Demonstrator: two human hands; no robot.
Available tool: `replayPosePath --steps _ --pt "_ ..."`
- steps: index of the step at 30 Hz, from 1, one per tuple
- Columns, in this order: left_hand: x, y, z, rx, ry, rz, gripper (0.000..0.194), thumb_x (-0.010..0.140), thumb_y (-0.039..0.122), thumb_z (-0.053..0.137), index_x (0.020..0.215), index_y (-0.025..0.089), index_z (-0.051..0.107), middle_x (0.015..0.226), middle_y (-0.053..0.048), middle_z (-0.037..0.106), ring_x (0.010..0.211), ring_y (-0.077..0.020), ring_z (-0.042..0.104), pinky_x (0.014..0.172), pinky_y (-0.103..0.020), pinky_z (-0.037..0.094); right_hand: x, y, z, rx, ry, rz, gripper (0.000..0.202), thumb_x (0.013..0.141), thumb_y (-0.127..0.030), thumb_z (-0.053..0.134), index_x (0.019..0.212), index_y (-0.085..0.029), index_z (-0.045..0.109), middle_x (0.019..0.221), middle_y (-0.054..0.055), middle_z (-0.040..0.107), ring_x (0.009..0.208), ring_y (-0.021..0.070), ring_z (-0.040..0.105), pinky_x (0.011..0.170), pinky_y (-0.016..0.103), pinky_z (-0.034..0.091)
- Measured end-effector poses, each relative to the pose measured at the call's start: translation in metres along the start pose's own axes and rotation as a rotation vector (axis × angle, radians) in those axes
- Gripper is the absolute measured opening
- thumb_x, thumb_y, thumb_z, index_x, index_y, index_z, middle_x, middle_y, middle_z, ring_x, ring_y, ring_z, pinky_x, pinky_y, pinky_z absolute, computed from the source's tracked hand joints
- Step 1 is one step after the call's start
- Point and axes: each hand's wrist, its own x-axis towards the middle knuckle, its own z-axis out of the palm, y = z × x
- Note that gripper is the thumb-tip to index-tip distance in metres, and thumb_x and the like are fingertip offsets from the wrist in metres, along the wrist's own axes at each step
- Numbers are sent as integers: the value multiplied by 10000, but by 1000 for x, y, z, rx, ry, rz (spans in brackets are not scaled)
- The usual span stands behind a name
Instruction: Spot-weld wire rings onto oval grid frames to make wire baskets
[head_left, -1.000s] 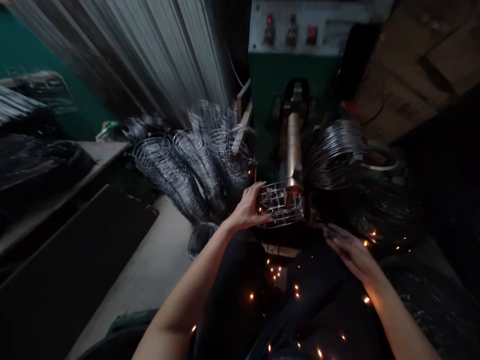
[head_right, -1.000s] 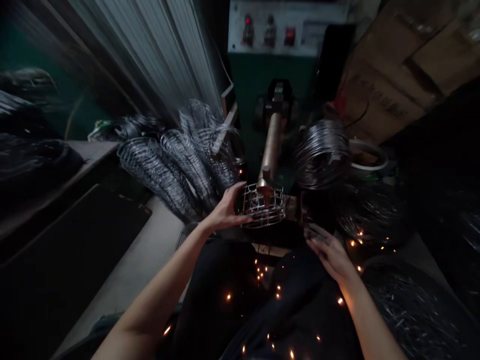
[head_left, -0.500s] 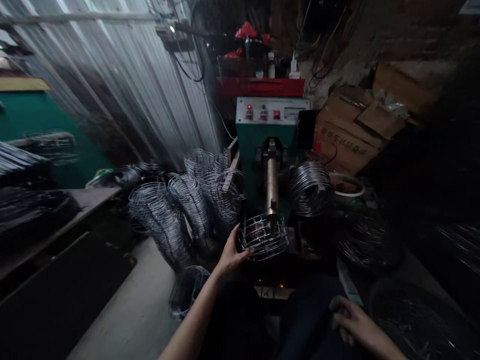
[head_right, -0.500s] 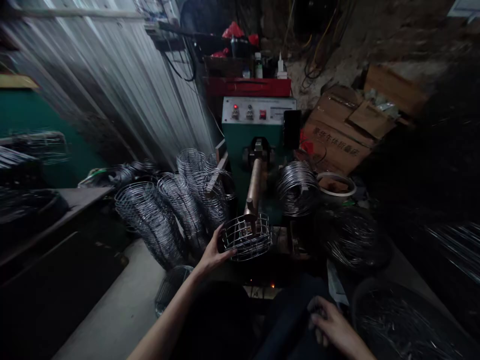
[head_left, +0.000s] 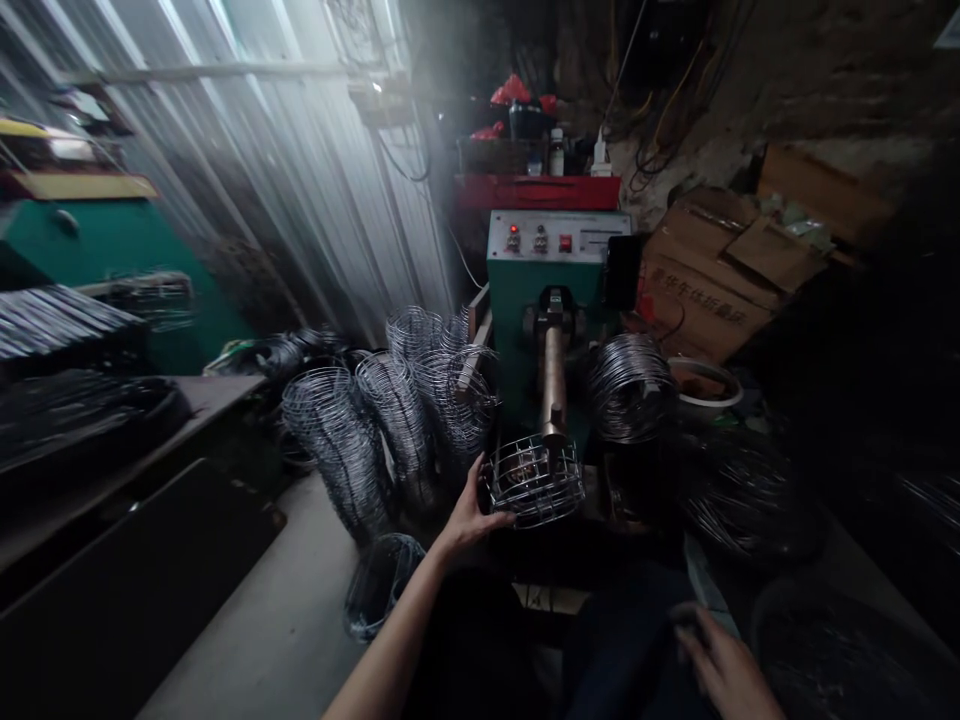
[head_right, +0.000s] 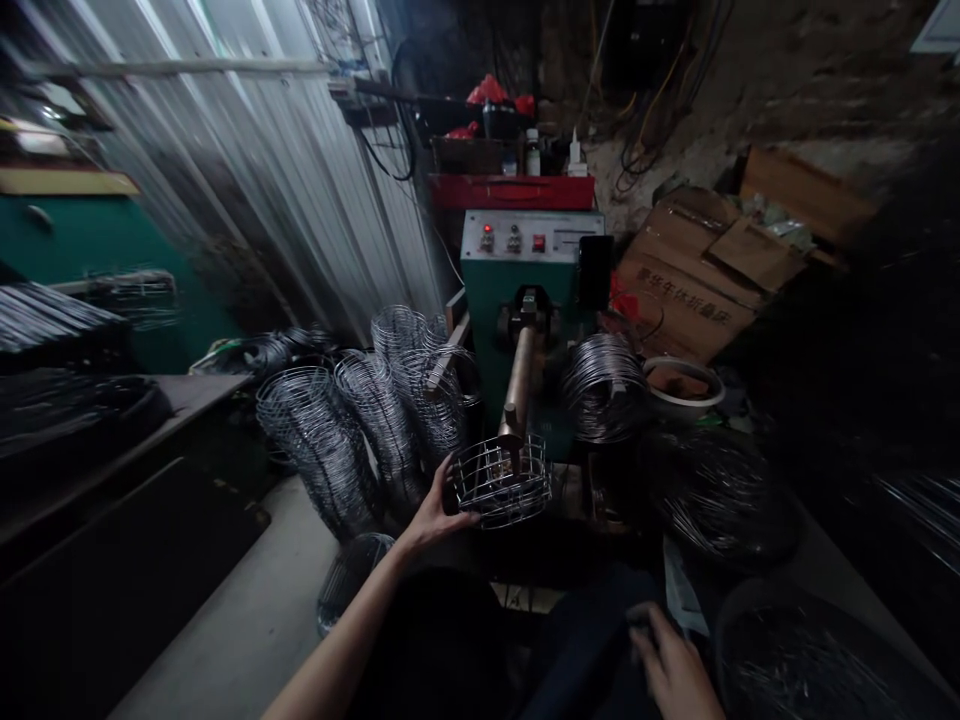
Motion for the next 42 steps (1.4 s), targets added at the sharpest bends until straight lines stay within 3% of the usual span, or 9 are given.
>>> replayPosePath --steps 6,10,14,18,22,26,29,33,42 --pt "1 -17 -6 -77 -62 -53 1252 613 420 928 1589 304 151 1560 -183 386 1406 -388 454 1126 -597 436 2 -18 4 169 -50 94 595 713 -783 666 959 -241 669 636 13 646 452 175 576 390 262 414" --pt "-1 -21 -5 -99 38 -104 1070 603 423 925 1494 256 356 1444 -151 522 1349 -358 515 1151 -579 411 -2 -60 4 380 4 73 502 749 -660 760 909 -186 720 727 60 696 548 164 623 474 252 487" --pt "-19 -3 1 -185 62 -114 1040 579 400 940 1455 235 404 1326 -130 599 1266 -321 574 1139 -544 427 2 -114 -3 515 -155 24 477 783 -566 790 1071 -186 768 975 135 764 823 239 731 747 351 605" --pt "-39 26 13 -166 -42 -54 1008 569 346 945 1439 213 454 1315 -133 581 1223 -298 574 1120 -495 445 25 -166 1 304 -308 -135 373 888 -512 717 1111 -217 768 1020 107 774 900 232 740 853 359 595" --pt "-43 42 30 -66 -90 42 941 598 338 923 1418 200 482 1321 -128 552 1189 -276 554 1082 -458 480 51 -200 24 11 -357 -471 233 985 -378 611 1085 -238 767 1037 59 770 963 215 722 886 340 572" --pt "-38 42 43 61 -89 123 925 604 349 907 1408 189 480 1250 -116 562 1117 -267 565 1031 -458 514 72 -204 45 -325 -244 -821 201 999 -213 566 1080 -204 750 997 63 761 934 226 687 862 363 564" --pt "-36 37 49 66 -63 138 925 605 361 903 1405 194 472 1276 -118 562 1137 -275 568 1026 -459 518 80 -192 53 -540 -171 -962 269 986 -143 548 1200 -168 711 1085 92 754 987 256 660 893 405 570" --pt "-36 32 55 21 -40 129 923 605 354 908 1402 201 468 1323 -127 560 1188 -296 569 1028 -457 522 80 -178 55 -692 -163 -1026 429 969 -40 467 1329 -184 649 1217 92 724 1056 253 659 985 446 547" --pt "-24 26 57 6 -36 148 902 632 306 887 1417 211 453 1314 -122 558 1195 -297 574 1048 -466 512 93 -185 52 -547 -135 -1030 327 1002 -124 499 1226 -234 712 1125 65 758 996 239 664 919 426 555"
